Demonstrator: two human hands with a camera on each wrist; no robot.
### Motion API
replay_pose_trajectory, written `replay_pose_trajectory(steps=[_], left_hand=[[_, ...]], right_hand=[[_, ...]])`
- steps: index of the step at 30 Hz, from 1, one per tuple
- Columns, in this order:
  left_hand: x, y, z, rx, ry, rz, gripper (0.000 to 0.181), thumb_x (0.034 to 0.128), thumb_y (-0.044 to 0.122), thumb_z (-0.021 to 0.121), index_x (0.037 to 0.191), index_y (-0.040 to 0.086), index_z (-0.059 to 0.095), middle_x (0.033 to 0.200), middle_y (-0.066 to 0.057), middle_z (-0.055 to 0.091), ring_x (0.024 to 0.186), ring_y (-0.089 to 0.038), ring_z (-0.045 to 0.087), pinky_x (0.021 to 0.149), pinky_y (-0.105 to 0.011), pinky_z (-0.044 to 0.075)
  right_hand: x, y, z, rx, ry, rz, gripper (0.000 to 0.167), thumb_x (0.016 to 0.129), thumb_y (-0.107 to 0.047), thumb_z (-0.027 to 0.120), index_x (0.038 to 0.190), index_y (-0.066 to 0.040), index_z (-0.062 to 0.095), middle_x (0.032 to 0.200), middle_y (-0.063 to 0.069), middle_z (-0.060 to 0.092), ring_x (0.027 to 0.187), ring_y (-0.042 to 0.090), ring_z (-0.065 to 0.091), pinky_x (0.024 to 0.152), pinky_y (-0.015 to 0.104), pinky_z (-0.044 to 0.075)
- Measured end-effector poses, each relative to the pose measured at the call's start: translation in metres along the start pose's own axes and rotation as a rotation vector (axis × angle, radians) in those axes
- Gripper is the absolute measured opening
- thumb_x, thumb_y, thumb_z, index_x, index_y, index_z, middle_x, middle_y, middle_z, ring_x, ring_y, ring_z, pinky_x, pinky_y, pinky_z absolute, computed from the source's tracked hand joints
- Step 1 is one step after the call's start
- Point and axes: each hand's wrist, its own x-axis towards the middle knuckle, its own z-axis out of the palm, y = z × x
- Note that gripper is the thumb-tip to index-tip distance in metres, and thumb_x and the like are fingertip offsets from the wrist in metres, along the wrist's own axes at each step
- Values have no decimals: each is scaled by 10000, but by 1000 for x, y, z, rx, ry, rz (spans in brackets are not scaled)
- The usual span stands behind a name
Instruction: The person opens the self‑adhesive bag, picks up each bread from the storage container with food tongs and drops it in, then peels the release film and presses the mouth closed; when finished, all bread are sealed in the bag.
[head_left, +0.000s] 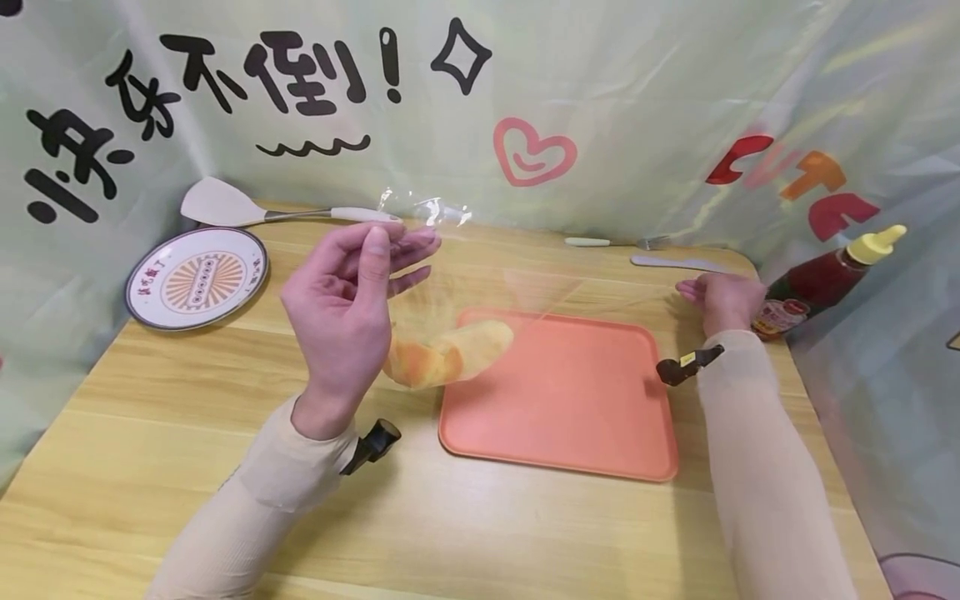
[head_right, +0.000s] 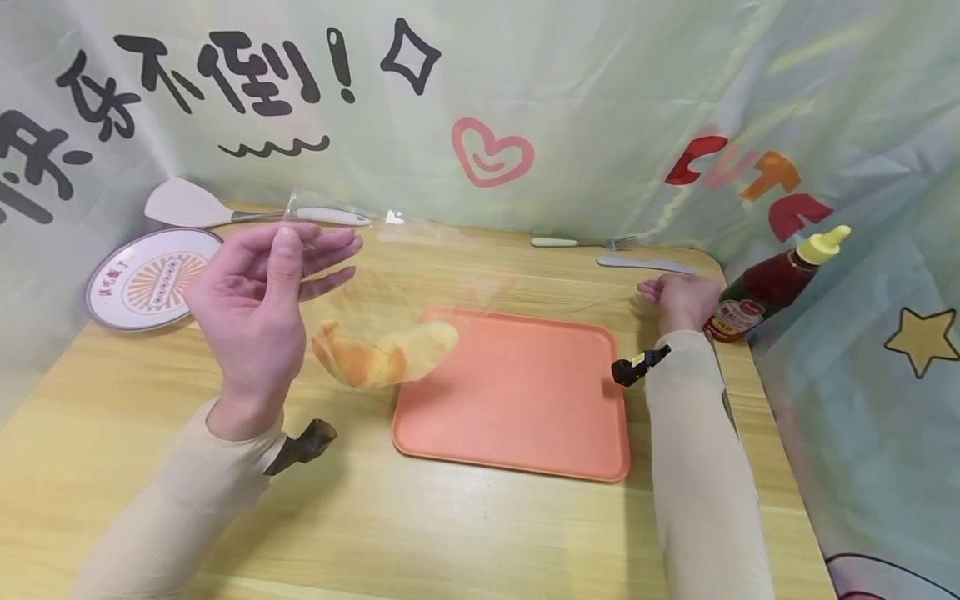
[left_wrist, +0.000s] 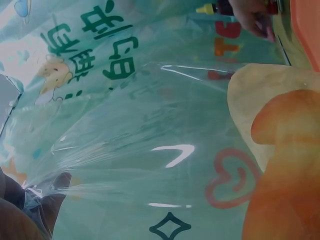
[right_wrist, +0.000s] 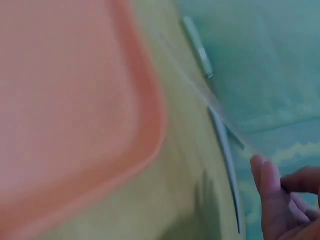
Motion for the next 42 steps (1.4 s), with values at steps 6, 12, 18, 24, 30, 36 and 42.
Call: replay_pose_trajectory(steps=[6, 12, 18, 24, 30, 36, 42], left_hand=[[-1, -1, 1, -5, -13, 11, 136, 982, -56, 533, 952, -151, 626, 886, -249, 707, 817, -344, 718, 668, -430, 600], [0, 0, 2, -6, -12, 8, 133, 981, -61, 530, 955, -154, 622, 890, -248, 707, 822, -343, 717, 664, -426, 601], [1, 1, 3, -14, -10, 5, 132, 979, -64, 531, 949, -153, 624, 887, -250, 706, 824, -344, 717, 666, -422, 601], [3, 2, 3, -8, -18, 4, 146, 983, -53, 534, 951, -168, 616, 888, -246, 706, 820, -346, 716, 662, -429, 600], [4, 3, 5, -6, -17, 3, 159, 986, -43, 538, 960, -182, 609, 887, -237, 709, 816, -347, 714, 656, -432, 600], [2, 4, 10, -21, -14, 7, 134, 979, -60, 536, 945, -156, 622, 894, -240, 710, 825, -344, 717, 671, -439, 599], [0, 4, 11, -23, -14, 3, 139, 981, -57, 534, 942, -155, 625, 887, -243, 708, 826, -341, 718, 669, -429, 600]], right_hand=[[0, 9, -5, -300, -70, -61, 257, 935, 50, 578, 1190, 87, 585, 578, 19, 674, 597, 136, 703, 665, 284, 589], [-3, 8, -9, -689, -111, -151, 353, 932, -51, 613, 1242, 118, 601, 628, -10, 686, 630, 80, 680, 641, 227, 572], [-6, 2, -16, -1023, -122, -286, 495, 996, -317, 530, 1304, 67, 586, 1250, 264, 576, 1146, 370, 486, 991, 476, 407], [-29, -13, -9, -977, -220, -426, 585, 1016, -415, 429, 1370, 39, 531, 1330, 265, 517, 1198, 388, 470, 976, 514, 411], [-85, -30, 7, -860, -357, -630, 497, 1017, -428, 482, 1310, -45, 604, 1201, 104, 596, 1033, 210, 535, 830, 310, 442], [-137, -33, 11, -555, -659, -774, 297, 1003, -179, 589, 1231, 3, 647, 1138, 93, 659, 1013, 174, 610, 855, 187, 494], [-170, -24, 17, -356, -974, -815, 299, 957, 51, 583, 1255, 74, 606, 1210, 200, 632, 1095, 234, 612, 917, 244, 504]])
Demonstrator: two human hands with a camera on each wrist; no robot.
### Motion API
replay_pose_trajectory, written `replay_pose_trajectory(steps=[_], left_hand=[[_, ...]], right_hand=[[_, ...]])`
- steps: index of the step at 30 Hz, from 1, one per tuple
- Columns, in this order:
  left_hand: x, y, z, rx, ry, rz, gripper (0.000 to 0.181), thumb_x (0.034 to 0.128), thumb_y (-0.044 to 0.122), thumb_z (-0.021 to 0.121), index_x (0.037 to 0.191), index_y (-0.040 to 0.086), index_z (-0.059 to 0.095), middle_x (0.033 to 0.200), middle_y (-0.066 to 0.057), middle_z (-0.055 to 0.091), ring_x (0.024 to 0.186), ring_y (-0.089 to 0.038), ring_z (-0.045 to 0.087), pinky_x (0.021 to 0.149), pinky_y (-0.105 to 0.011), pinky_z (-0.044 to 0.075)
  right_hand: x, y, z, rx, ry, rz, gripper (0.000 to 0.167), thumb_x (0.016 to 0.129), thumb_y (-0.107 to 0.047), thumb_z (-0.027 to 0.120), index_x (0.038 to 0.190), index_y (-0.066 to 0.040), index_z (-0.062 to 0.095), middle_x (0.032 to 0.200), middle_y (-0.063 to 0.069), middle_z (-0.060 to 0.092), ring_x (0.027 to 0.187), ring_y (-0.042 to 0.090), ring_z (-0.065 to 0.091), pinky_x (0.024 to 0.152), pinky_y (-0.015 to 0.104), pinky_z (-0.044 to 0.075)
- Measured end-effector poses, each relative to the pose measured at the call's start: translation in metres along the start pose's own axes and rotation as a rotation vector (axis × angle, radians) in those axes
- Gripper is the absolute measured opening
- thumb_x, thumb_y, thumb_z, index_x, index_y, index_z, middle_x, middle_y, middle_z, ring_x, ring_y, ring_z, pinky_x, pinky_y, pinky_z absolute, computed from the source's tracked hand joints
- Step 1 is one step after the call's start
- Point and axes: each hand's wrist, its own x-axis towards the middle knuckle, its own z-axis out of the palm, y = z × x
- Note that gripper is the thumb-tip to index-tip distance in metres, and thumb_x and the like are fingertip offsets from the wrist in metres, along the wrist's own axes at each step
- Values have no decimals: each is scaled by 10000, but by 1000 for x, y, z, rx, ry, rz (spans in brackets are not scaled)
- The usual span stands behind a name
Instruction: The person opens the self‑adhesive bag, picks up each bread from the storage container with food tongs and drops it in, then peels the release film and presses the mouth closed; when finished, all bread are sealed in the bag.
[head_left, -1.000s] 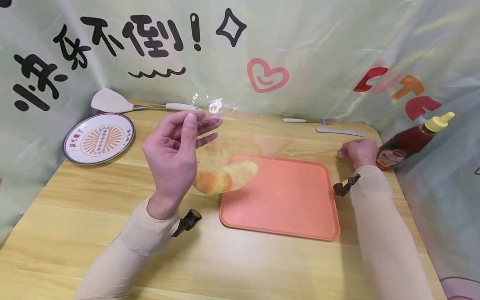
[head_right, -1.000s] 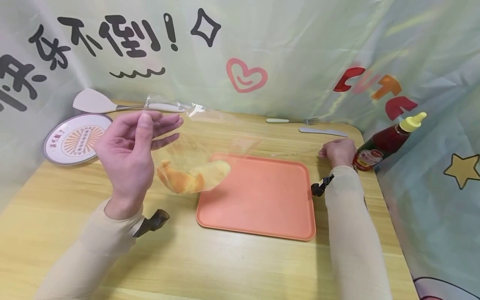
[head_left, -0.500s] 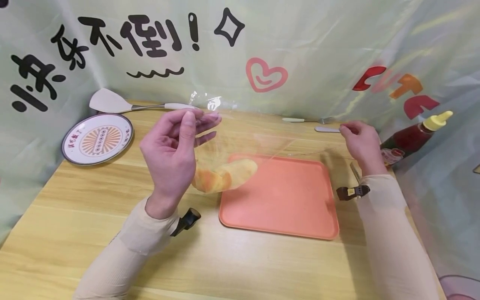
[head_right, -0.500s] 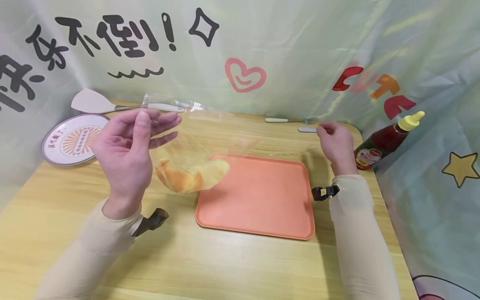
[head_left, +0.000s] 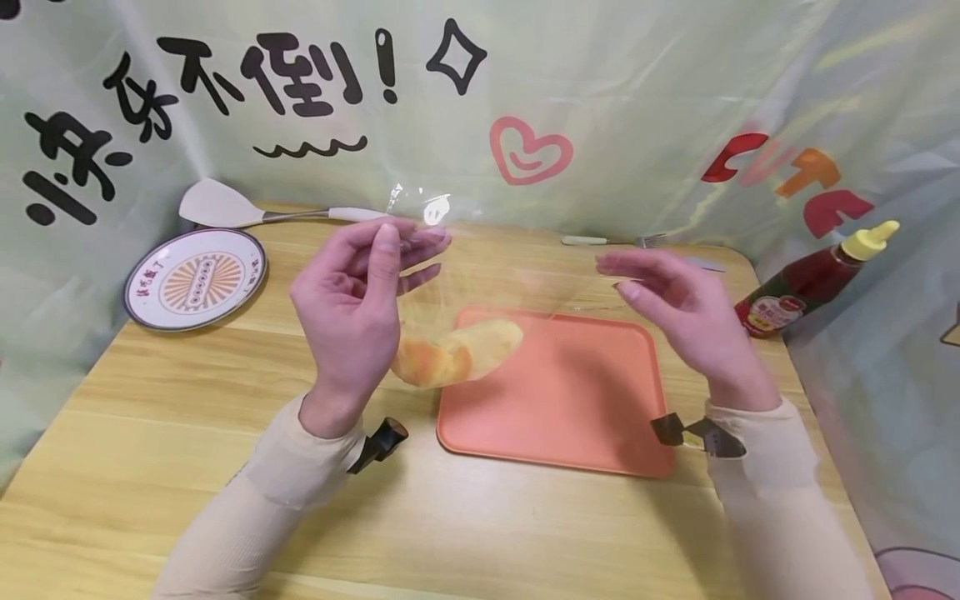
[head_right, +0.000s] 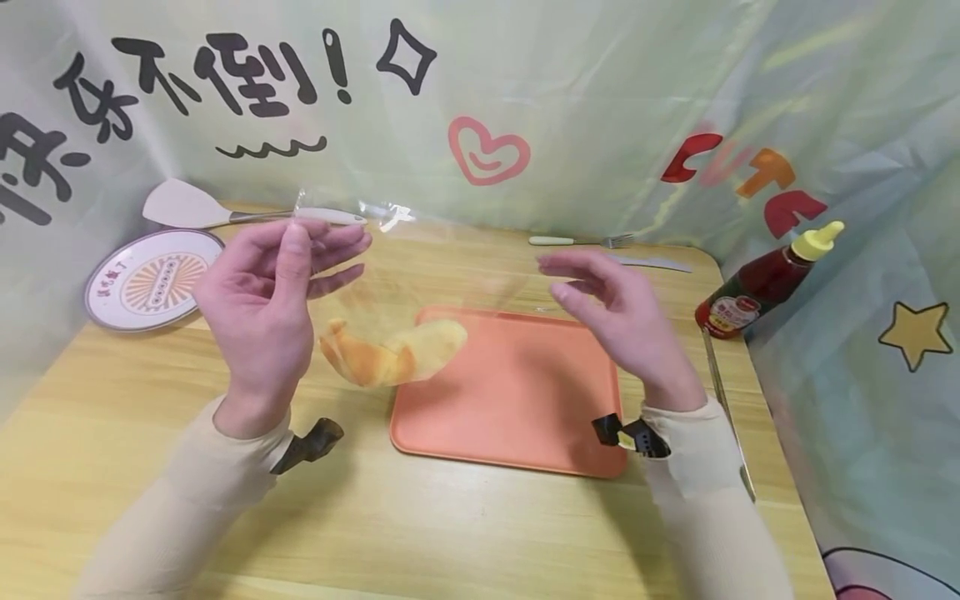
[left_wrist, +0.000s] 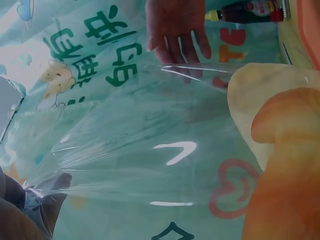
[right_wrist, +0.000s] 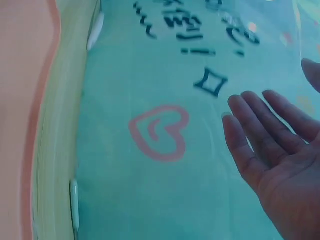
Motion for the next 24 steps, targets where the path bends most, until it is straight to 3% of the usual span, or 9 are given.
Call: replay_pose_trajectory(steps=[7, 14, 18, 24], left_hand=[[-3, -2, -1, -2, -24, 18, 135, 979, -70, 525, 954, -165, 618, 900, -243, 708, 829, -349, 716, 666, -436, 599], [-5, -4, -3, -18, -35, 22, 134, 980, -73, 520, 963, -168, 613, 900, -255, 704, 830, -352, 715, 662, -434, 600], [-5, -4, -4, -30, -46, 13, 135, 983, -72, 517, 970, -170, 608, 915, -260, 702, 848, -356, 713, 678, -444, 598], [-7, -7, -9, -34, -95, 17, 136, 994, -58, 513, 967, -166, 591, 940, -261, 702, 866, -362, 709, 720, -456, 590]], right_hand=[[-3, -6, 26, -7, -14, 15, 356, 909, 106, 623, 1257, 32, 616, 1178, 201, 647, 1058, 254, 628, 883, 270, 520], [-1, -6, 32, -2, 89, 26, 150, 960, 17, 607, 1084, 71, 672, 1028, 159, 706, 983, 239, 664, 870, 266, 532], [0, -8, 32, 63, 124, -14, 99, 954, 37, 604, 974, 87, 687, 938, 162, 716, 914, 250, 677, 863, 290, 542], [-2, -19, 27, 142, 174, -98, 109, 949, 57, 595, 949, 158, 637, 889, 211, 707, 835, 269, 675, 805, 311, 555]])
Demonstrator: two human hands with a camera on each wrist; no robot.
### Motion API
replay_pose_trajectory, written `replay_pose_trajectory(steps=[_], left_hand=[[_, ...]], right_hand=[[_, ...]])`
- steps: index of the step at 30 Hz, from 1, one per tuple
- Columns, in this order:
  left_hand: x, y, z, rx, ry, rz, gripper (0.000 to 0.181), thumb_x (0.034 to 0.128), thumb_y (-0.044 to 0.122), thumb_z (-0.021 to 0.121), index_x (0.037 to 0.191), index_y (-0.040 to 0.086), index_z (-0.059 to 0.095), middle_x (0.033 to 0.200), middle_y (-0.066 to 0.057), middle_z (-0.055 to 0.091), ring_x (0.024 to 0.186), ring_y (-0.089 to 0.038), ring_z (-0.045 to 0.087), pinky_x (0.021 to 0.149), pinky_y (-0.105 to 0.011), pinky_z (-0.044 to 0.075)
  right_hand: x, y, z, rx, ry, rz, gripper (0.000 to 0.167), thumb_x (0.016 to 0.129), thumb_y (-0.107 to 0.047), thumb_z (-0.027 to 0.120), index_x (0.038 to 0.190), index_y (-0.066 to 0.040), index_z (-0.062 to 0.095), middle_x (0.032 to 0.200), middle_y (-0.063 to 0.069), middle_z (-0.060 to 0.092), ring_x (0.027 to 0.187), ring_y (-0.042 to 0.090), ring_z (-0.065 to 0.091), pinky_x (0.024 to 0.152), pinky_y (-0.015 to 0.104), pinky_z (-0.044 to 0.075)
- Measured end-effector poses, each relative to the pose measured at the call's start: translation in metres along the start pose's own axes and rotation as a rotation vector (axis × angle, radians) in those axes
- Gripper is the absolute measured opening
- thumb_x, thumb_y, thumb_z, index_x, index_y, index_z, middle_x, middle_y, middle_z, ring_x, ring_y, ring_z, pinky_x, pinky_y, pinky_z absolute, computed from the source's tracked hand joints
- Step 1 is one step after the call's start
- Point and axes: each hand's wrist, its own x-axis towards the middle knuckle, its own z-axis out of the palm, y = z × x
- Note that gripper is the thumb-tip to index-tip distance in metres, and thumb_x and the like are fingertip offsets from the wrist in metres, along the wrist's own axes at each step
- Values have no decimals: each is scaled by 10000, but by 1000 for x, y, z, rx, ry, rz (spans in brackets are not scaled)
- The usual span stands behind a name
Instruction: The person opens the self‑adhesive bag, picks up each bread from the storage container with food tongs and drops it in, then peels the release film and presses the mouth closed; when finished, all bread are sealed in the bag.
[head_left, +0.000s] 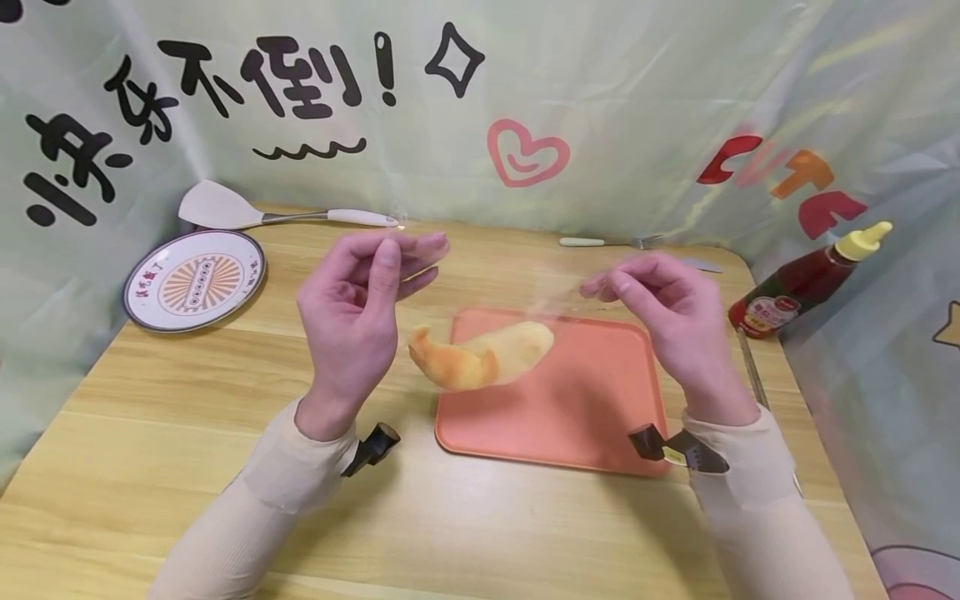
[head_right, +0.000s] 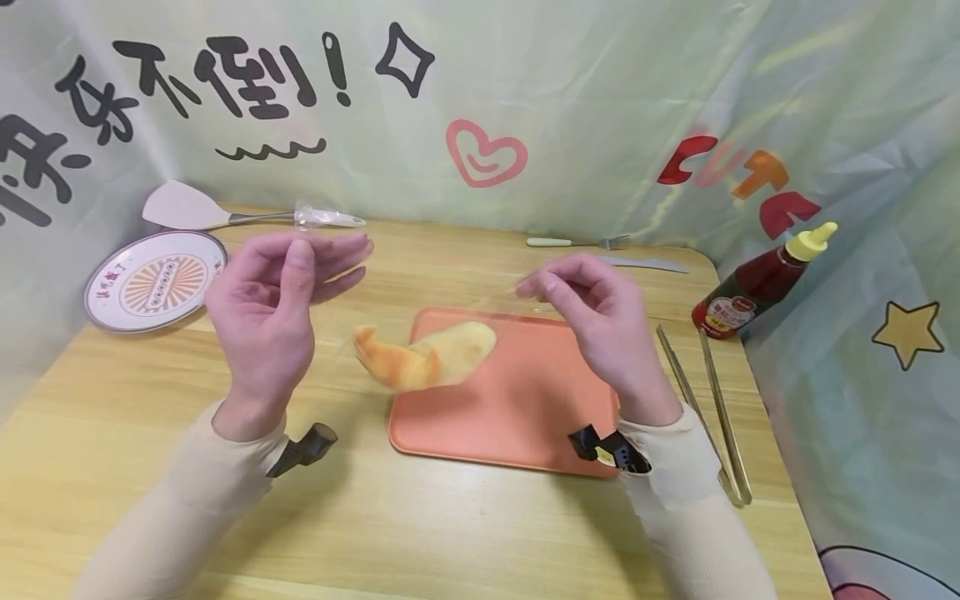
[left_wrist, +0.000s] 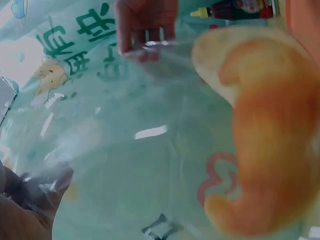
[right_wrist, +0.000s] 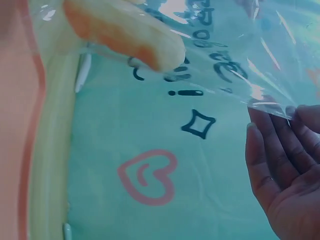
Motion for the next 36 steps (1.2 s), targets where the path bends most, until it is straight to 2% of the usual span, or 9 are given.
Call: replay_pose_trajectory(steps=[5, 8, 11, 17, 25, 31, 36], left_hand=[[-1, -9, -8, -28, -115, -3, 131, 994, -48, 522, 1005, -177, 546, 974, -265, 698, 840, -382, 708, 694, -458, 593], [-1, -15, -12, -68, -187, -41, 167, 990, -19, 543, 1042, -178, 542, 1003, -275, 690, 852, -390, 705, 687, -464, 593], [-2, -21, -15, -140, -226, -86, 186, 982, -25, 557, 1052, -197, 553, 1006, -298, 680, 872, -397, 701, 709, -486, 586], [-3, -27, -15, -284, -231, -168, 137, 968, -89, 532, 983, -208, 599, 932, -306, 684, 838, -405, 704, 698, -525, 576], [-6, -30, -15, -336, -223, -237, 165, 978, -58, 518, 1031, -122, 660, 925, -287, 693, 825, -403, 706, 665, -560, 568], [-7, -32, -14, -369, -215, -288, 183, 982, -48, 520, 1055, -188, 613, 926, -300, 688, 827, -415, 702, 665, -542, 570], [-8, -34, -14, -383, -201, -331, 170, 980, -47, 527, 1063, -141, 643, 935, -302, 687, 838, -403, 705, 668, -514, 577]], right_hand=[[-1, -14, -3, 31, 59, -5, 127, 939, 67, 605, 952, 192, 612, 851, 244, 694, 774, 278, 685, 724, 313, 568], [-2, -21, -6, 67, 105, 1, 144, 928, 78, 614, 954, 219, 600, 841, 247, 691, 752, 275, 697, 705, 312, 577], [-3, -25, -9, 87, 143, 1, 156, 918, 81, 627, 956, 230, 599, 828, 248, 687, 735, 276, 696, 705, 311, 578], [-7, -26, -10, 80, 159, -6, 141, 911, 88, 630, 913, 226, 601, 797, 226, 690, 721, 255, 691, 697, 302, 564], [-10, -26, -10, 68, 188, -118, 85, 874, 166, 620, 908, 243, 620, 765, 226, 674, 664, 249, 690, 700, 284, 582], [-12, -24, -11, 67, 190, -136, 128, 858, 185, 626, 959, 262, 609, 798, 228, 680, 662, 252, 699, 738, 303, 587], [-15, -22, -12, 102, 187, -137, 143, 844, 187, 641, 956, 268, 604, 822, 259, 679, 683, 257, 701, 739, 295, 584]])
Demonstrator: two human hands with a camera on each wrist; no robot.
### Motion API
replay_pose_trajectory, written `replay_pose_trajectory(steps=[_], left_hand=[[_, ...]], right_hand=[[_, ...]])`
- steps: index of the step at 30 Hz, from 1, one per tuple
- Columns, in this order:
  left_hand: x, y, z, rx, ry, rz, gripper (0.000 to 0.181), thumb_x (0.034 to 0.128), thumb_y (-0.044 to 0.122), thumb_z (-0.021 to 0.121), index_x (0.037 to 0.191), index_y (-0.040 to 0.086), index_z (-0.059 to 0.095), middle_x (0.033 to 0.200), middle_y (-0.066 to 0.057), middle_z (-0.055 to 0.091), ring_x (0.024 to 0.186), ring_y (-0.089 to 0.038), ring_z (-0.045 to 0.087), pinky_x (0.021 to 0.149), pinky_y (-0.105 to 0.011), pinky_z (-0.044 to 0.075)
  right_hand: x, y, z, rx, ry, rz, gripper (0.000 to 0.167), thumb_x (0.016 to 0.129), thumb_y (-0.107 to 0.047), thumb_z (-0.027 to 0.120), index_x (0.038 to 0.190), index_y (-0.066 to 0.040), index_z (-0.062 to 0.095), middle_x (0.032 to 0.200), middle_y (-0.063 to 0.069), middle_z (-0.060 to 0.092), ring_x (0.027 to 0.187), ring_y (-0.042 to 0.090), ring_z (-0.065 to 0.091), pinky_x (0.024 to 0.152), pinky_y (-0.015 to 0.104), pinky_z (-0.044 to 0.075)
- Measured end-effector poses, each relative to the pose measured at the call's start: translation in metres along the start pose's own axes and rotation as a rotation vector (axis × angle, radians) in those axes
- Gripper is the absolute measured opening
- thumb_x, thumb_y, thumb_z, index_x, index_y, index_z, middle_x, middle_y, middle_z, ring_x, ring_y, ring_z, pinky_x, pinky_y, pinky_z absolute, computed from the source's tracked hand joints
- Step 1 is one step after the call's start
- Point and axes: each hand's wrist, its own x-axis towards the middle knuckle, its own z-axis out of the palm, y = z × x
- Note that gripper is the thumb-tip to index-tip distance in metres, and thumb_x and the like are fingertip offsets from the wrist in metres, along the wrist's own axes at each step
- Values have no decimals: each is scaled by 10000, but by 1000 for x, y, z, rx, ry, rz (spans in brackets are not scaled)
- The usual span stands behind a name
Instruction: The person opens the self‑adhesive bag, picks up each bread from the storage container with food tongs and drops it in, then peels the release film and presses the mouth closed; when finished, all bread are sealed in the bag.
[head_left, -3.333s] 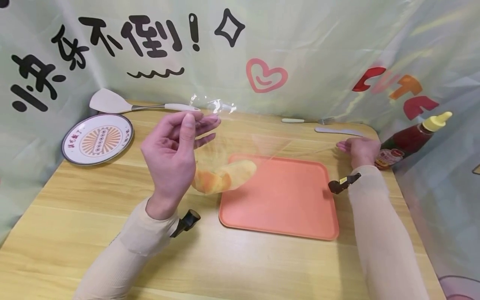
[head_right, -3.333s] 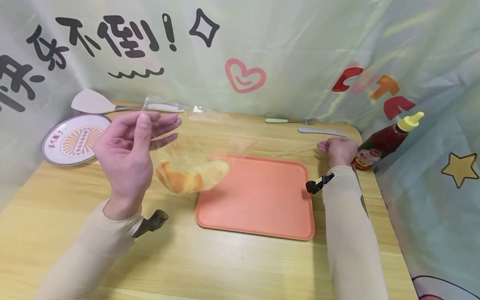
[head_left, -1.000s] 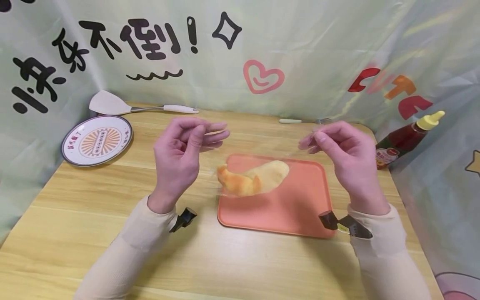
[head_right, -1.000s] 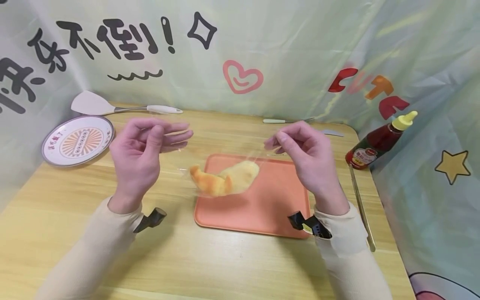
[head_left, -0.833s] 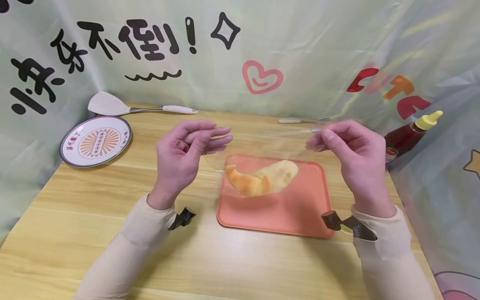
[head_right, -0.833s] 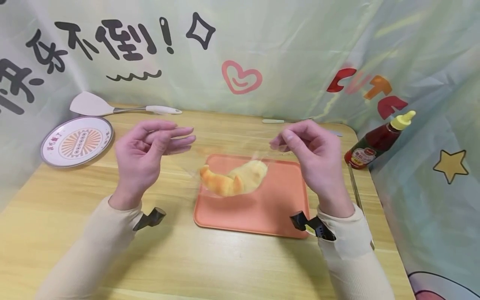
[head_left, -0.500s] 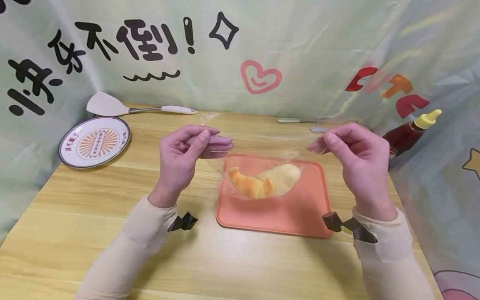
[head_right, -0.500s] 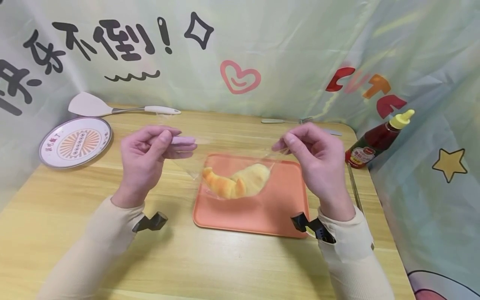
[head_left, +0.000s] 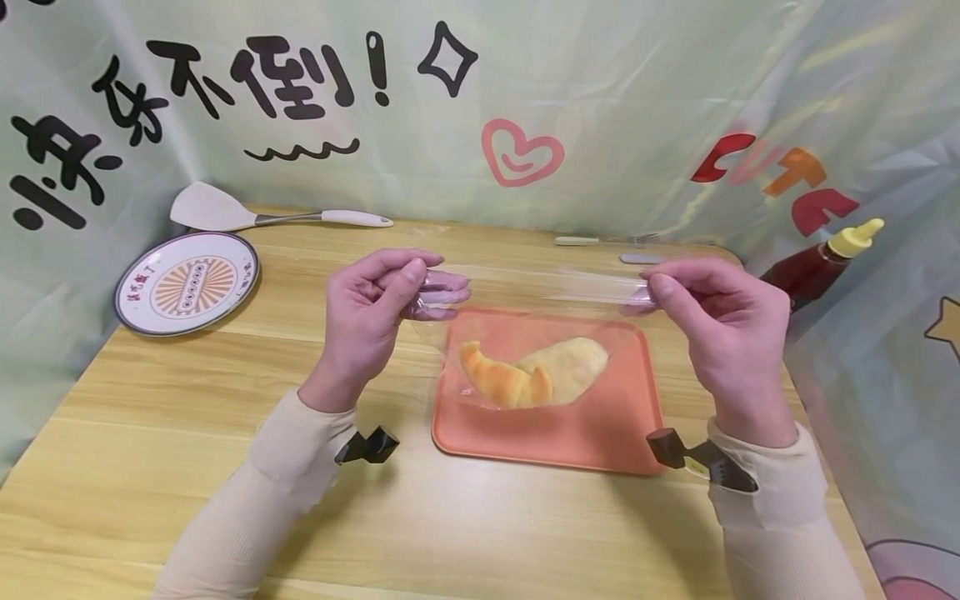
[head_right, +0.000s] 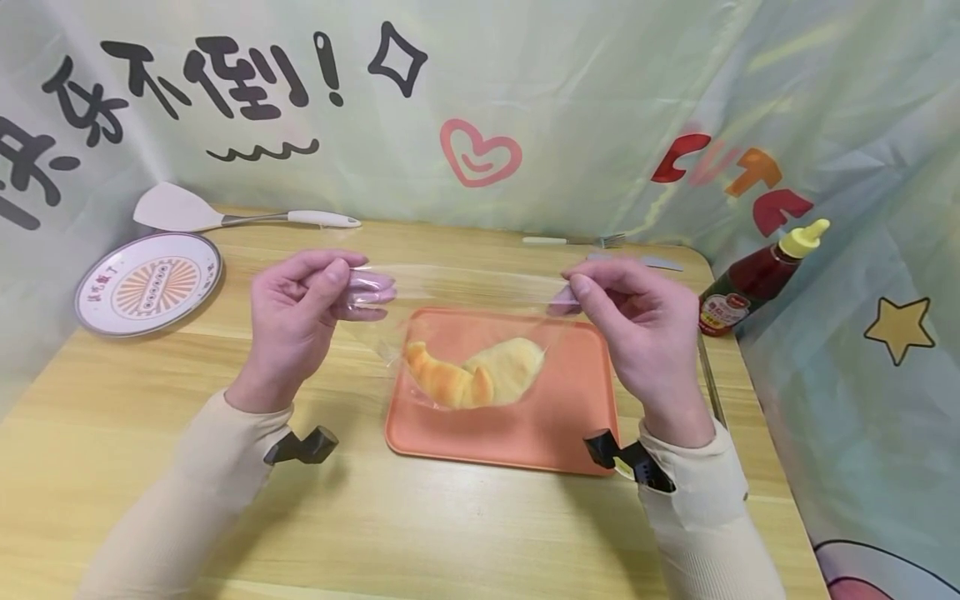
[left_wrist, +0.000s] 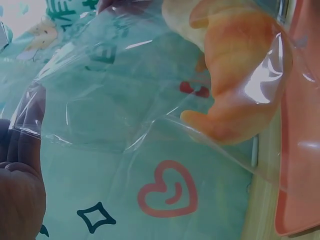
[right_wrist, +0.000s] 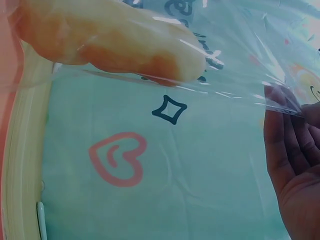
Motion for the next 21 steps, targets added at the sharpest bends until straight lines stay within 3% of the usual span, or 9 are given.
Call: replay_pose_trajectory(steps=[7, 11, 21], left_hand=[[1, -1, 0, -11, -15, 7, 175, 971, -52, 542, 1082, -103, 667, 926, -293, 691, 835, -399, 706, 674, -531, 572], [1, -1, -1, -27, -38, 16, 202, 970, -52, 542, 1108, -39, 689, 934, -275, 698, 839, -388, 709, 679, -543, 571], [2, -1, -1, -166, -122, 62, 219, 960, -72, 535, 1108, -35, 693, 967, -278, 693, 865, -374, 709, 683, -494, 588]], right_hand=[[-1, 1, -1, 96, -28, -11, 138, 846, 244, 559, 974, 290, 578, 907, 267, 684, 709, 284, 705, 756, 341, 587], [-2, 1, -1, 95, -31, -34, 143, 843, 242, 557, 976, 290, 580, 916, 260, 688, 697, 263, 694, 733, 317, 589], [-2, 5, -1, 229, -59, -55, 160, 835, 278, 496, 980, 297, 561, 854, 258, 675, 652, 291, 668, 674, 323, 591]])
